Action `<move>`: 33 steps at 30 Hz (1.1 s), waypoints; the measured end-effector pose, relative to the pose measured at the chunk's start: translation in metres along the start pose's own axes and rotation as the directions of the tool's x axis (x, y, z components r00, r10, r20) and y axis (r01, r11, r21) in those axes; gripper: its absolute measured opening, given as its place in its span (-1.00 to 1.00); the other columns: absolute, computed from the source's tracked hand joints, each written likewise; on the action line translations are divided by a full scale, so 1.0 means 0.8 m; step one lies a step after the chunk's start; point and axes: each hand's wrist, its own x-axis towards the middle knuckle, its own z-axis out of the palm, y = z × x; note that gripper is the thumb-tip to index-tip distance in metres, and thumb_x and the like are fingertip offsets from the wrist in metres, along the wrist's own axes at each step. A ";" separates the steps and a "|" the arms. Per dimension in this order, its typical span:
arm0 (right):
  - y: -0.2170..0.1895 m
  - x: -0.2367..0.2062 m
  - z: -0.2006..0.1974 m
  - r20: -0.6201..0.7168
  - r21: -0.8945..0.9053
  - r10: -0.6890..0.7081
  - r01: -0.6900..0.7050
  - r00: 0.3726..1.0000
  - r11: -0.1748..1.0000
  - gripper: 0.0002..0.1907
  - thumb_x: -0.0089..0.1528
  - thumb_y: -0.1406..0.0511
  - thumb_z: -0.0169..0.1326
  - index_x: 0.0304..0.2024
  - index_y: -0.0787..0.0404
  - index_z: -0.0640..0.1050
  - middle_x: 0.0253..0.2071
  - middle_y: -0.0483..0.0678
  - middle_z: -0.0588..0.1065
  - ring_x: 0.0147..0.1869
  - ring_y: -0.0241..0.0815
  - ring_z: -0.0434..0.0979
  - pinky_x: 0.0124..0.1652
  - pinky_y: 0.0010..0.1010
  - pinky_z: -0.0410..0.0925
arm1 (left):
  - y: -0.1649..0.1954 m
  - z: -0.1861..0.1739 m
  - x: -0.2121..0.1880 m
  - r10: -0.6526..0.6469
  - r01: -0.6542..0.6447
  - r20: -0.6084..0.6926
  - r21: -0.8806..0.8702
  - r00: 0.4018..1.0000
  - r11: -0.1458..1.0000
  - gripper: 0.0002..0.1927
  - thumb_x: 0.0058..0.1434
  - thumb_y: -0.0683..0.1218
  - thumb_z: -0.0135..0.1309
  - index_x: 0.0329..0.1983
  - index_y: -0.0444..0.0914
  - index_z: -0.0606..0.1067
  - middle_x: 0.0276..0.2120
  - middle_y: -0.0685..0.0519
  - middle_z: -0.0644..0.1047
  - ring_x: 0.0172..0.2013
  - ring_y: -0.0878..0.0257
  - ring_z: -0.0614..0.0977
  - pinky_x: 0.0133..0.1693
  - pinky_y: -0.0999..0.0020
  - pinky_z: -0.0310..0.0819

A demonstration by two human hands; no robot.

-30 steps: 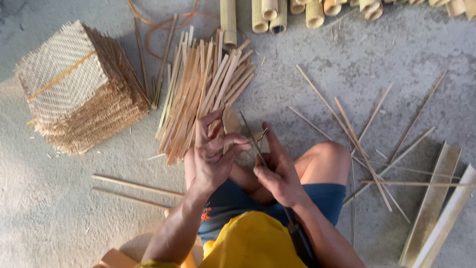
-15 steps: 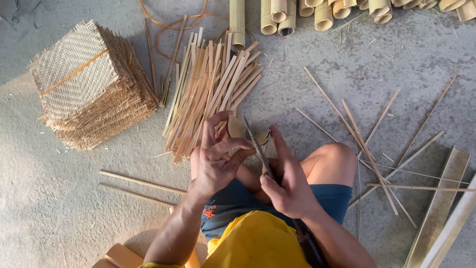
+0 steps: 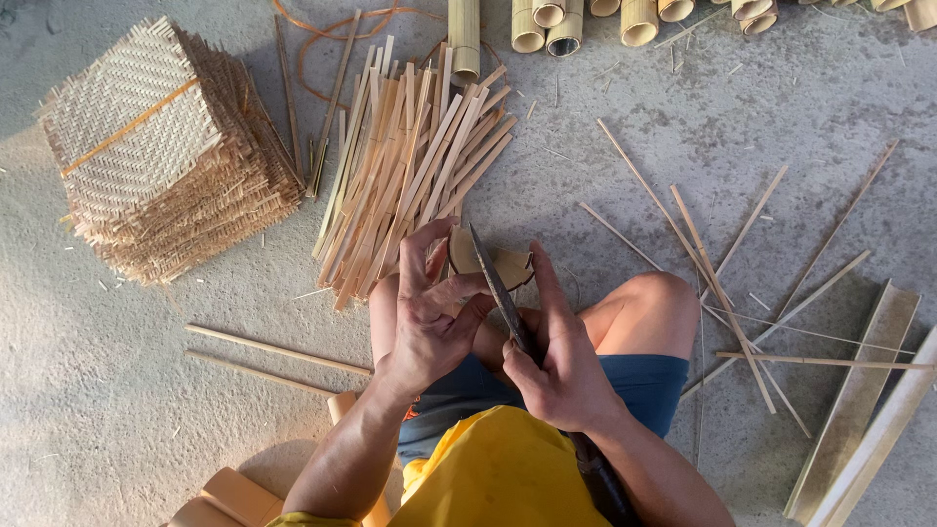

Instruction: The person sits on the floor and splits bamboo poles into thin strips using a knife, then trims the nodes off the strips and places finished strips onto a growing pile beside them.

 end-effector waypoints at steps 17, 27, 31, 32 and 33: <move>0.010 0.003 -0.010 -0.072 0.097 0.174 -0.166 0.982 0.981 0.01 0.21 0.48 -0.07 0.58 0.16 -0.29 -0.31 -0.03 0.46 -0.45 -0.42 0.30 -0.44 -0.56 0.24 | 0.033 -0.004 0.018 -0.107 0.104 0.004 0.186 0.994 0.977 -0.70 -0.01 -0.31 0.36 -0.25 -0.10 0.69 0.23 -0.08 0.32 0.30 0.09 0.47 0.30 0.08 0.44; 0.031 0.011 -0.030 -0.099 0.051 0.057 -0.053 0.993 0.997 -0.03 0.17 0.50 -0.09 0.59 0.28 -0.16 -0.41 -0.17 0.36 -0.43 -0.47 0.22 -0.43 -0.60 0.17 | 0.000 0.002 0.025 -0.019 0.022 0.055 -0.066 0.998 0.998 -0.74 0.20 -0.32 0.34 -0.11 -0.16 0.65 0.21 -0.01 0.22 0.20 0.16 0.48 0.34 0.08 0.46; -0.004 -0.007 -0.021 -0.084 -0.003 0.009 -0.010 0.996 1.000 -0.01 0.21 0.49 -0.06 0.58 0.30 -0.25 -0.44 -0.17 0.37 -0.44 -0.48 0.24 -0.42 -0.63 0.19 | 0.004 0.010 0.023 0.015 -0.011 0.051 -0.068 0.999 0.998 -0.70 0.15 -0.32 0.35 -0.12 -0.15 0.61 0.18 -0.02 0.22 0.34 0.06 0.32 0.41 0.00 0.37; -0.007 -0.006 -0.019 -0.080 -0.017 -0.033 0.032 0.996 0.999 -0.01 0.21 0.49 -0.07 0.57 0.32 -0.27 -0.31 -0.14 0.41 -0.32 -0.46 0.32 -0.30 -0.62 0.25 | 0.005 0.013 0.021 -0.002 0.005 0.044 -0.067 0.999 0.998 -0.70 0.15 -0.32 0.35 -0.12 -0.14 0.61 0.18 -0.02 0.23 0.34 0.06 0.33 0.42 -0.02 0.35; -0.007 -0.006 -0.016 -0.074 -0.031 -0.076 0.074 0.994 0.997 -0.01 0.22 0.50 -0.08 0.56 0.33 -0.30 -0.17 -0.12 0.46 -0.20 -0.43 0.40 -0.18 -0.60 0.30 | 0.005 0.015 0.019 -0.018 0.020 0.035 -0.066 0.999 0.998 -0.70 0.15 -0.33 0.35 -0.12 -0.14 0.61 0.18 -0.02 0.24 0.34 0.05 0.33 0.44 -0.03 0.33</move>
